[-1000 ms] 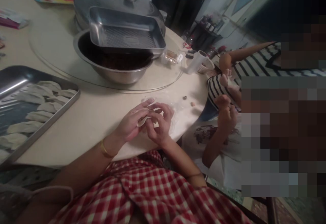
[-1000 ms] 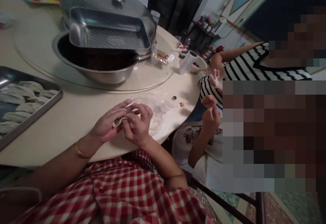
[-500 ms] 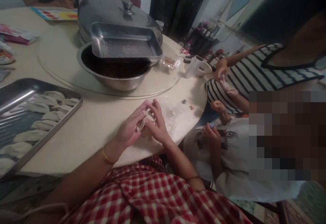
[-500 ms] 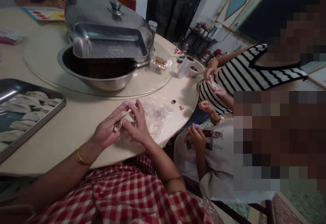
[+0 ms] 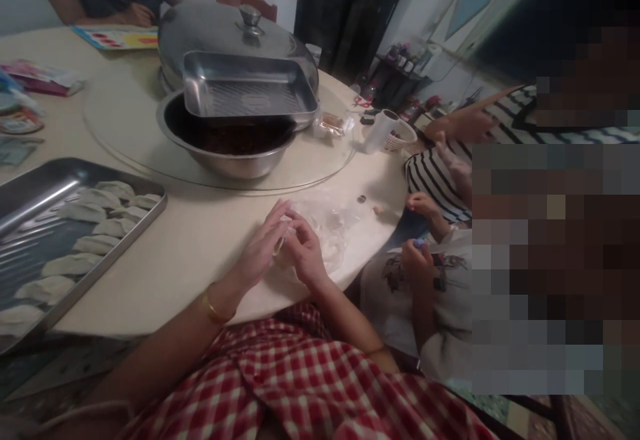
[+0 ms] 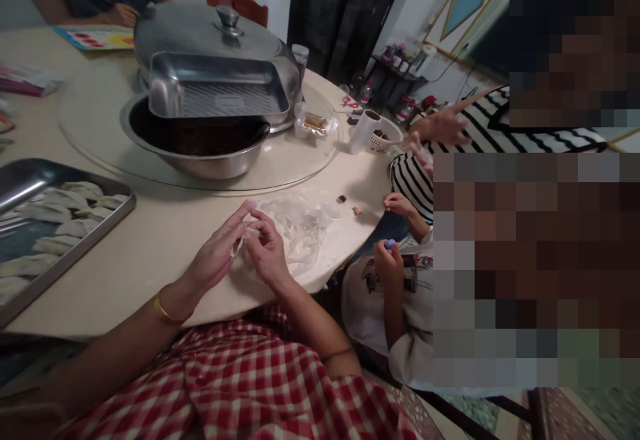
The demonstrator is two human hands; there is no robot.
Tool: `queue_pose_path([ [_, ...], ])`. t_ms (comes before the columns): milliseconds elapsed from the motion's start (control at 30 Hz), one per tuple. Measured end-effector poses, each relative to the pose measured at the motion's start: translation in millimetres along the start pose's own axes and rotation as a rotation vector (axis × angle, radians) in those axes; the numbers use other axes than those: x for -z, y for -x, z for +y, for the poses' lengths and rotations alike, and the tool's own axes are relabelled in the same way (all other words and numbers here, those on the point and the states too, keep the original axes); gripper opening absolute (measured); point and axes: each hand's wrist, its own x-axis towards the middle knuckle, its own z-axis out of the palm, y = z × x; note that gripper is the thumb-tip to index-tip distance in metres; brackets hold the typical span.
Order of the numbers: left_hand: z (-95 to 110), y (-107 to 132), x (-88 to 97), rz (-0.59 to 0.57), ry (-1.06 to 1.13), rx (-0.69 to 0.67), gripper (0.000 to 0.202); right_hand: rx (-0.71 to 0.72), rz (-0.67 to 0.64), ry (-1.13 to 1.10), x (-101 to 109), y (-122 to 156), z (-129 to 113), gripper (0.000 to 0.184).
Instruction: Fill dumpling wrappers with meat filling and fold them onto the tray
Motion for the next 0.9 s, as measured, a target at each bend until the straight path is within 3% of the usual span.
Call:
queue_pose_path([
  [133,2,1,3.2,0.007,0.037,0.076,0.053,-0.181,0.022,-0.243,-6,4,-3,0.030],
  [267,9,4,9.9,0.024,0.084,-0.011,0.035,-0.254,0.098,-0.326,-8,2,-9,0.032],
  [400,12,7,19.7,0.027,-0.088,-0.126,0.024,-0.093,0.158,-0.177,-6,3,-13,0.029],
  [567,14,7,19.6,0.044,-0.237,-0.118,0.021,0.168,0.125,0.101,-4,12,-12,0.022],
  [700,20,6,17.5,0.060,-0.265,-0.139,0.016,0.248,0.092,0.210,0,17,-11,0.018],
  [900,27,5,18.5,0.012,-0.492,-0.233,0.010,0.312,0.055,0.232,6,20,-13,0.011],
])
